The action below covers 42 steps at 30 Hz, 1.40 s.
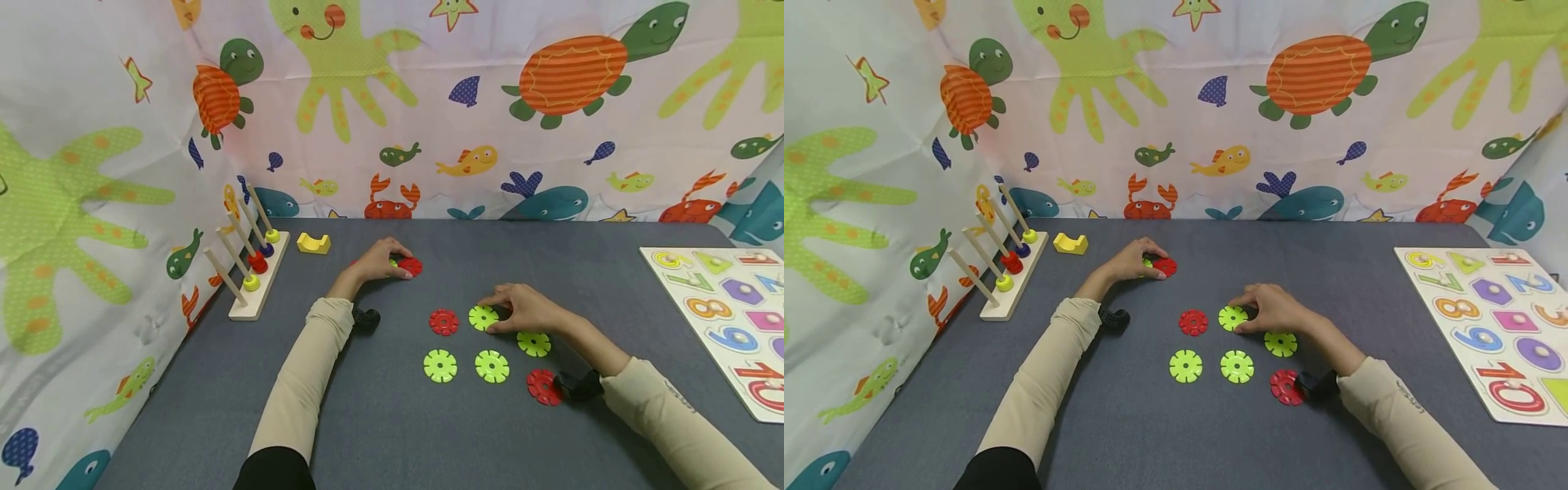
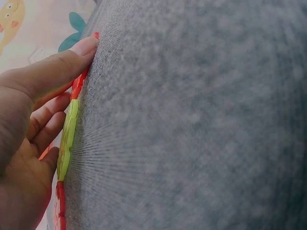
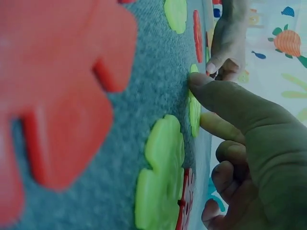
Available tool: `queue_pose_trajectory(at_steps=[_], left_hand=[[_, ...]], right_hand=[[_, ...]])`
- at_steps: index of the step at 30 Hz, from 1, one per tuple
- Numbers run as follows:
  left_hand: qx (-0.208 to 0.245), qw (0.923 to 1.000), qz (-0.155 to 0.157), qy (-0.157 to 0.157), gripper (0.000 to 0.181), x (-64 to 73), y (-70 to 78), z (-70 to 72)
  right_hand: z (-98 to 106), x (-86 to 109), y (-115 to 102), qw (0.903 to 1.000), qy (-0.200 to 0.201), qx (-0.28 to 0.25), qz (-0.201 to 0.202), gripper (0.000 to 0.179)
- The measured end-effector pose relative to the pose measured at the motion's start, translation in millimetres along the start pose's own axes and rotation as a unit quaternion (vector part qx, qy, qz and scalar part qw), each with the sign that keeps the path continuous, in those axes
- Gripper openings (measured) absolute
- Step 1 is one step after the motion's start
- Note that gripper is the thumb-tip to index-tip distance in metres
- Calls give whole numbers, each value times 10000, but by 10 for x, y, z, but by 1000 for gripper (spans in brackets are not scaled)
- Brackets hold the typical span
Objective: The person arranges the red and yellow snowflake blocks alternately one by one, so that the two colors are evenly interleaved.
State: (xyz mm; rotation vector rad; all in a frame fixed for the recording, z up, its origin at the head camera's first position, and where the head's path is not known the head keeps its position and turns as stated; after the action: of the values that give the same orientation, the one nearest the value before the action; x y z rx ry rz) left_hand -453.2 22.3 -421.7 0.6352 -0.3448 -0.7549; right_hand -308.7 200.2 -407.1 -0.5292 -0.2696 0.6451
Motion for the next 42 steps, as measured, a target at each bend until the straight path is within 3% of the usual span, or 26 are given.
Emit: queue_pose_trajectory(at_steps=[8,16,27,36,42], left_hand=[[64,10000,69,-15,43,12,-8,4],[66,9999,84,15,43,7,-7,-13],[156,9997,195,-59,44,4,-9,-58],[187,9997,181,-1,43,5,-16,-1],[147,9997,186,0,43,8,-33,5]], right_hand=[[199,-86,-20,9993,330,-146,-74,44],[544,-480,69,9943,825,445,-517,46],[399,-967,266,9937,504,238,-973,49],[308,-1159,277,9941,454,65,-981,47],[243,-1202,374,9906,635,-413,-1143,49]])
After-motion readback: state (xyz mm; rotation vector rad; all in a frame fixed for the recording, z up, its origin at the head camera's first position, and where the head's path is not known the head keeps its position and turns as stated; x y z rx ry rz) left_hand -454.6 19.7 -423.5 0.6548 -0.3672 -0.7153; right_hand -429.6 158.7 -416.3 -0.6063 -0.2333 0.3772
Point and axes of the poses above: each hand's wrist, its own x-axis away from the middle knuckle, its own z-axis out of the back of the hand, y = z × x, the point moved 10 cm from there along -x, towards the middle knuckle, and after that the axes turned 8 degrees about -y, right-handed, at the moved point
